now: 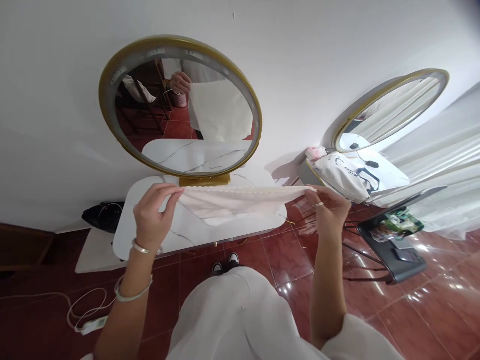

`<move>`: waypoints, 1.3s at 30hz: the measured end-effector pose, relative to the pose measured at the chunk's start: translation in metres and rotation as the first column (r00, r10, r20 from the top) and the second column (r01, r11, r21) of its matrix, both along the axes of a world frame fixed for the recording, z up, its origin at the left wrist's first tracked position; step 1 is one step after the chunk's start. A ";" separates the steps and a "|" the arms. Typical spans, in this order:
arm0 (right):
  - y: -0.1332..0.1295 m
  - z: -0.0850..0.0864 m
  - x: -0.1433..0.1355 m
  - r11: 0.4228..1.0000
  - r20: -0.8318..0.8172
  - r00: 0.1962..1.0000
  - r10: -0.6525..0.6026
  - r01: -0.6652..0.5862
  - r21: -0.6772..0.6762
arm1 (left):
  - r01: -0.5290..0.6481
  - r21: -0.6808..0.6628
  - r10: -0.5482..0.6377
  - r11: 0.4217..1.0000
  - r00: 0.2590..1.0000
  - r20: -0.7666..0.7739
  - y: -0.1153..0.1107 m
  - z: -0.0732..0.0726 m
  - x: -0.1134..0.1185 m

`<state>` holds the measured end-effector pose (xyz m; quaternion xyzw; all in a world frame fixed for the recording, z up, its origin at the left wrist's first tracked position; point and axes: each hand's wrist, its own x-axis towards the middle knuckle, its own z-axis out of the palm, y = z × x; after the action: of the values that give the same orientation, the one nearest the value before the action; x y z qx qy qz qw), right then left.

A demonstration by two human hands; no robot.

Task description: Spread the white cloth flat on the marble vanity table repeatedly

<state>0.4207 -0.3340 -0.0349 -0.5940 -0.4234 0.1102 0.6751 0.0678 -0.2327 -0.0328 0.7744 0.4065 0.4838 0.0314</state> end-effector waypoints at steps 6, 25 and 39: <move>0.007 0.018 0.018 0.998 0.170 0.984 -0.054 0.048 0.036 | 0.090 -0.089 -0.094 0.992 0.995 -0.042 0.030 0.012 0.011; -0.032 -0.020 0.107 0.863 -0.001 0.888 0.459 -0.446 -0.239 | 0.071 -0.413 -0.142 0.908 0.979 -0.144 -0.020 0.003 0.052; -0.022 -0.058 0.158 0.721 -0.213 0.840 0.500 -0.539 -0.435 | 0.071 -0.783 -0.109 0.617 0.994 0.005 -0.022 -0.044 0.075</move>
<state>0.5784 -0.3563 -0.0933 -0.5940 -0.5046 0.4195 0.4653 0.1424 -0.2545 -0.0772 0.7132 0.5376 0.2402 0.3803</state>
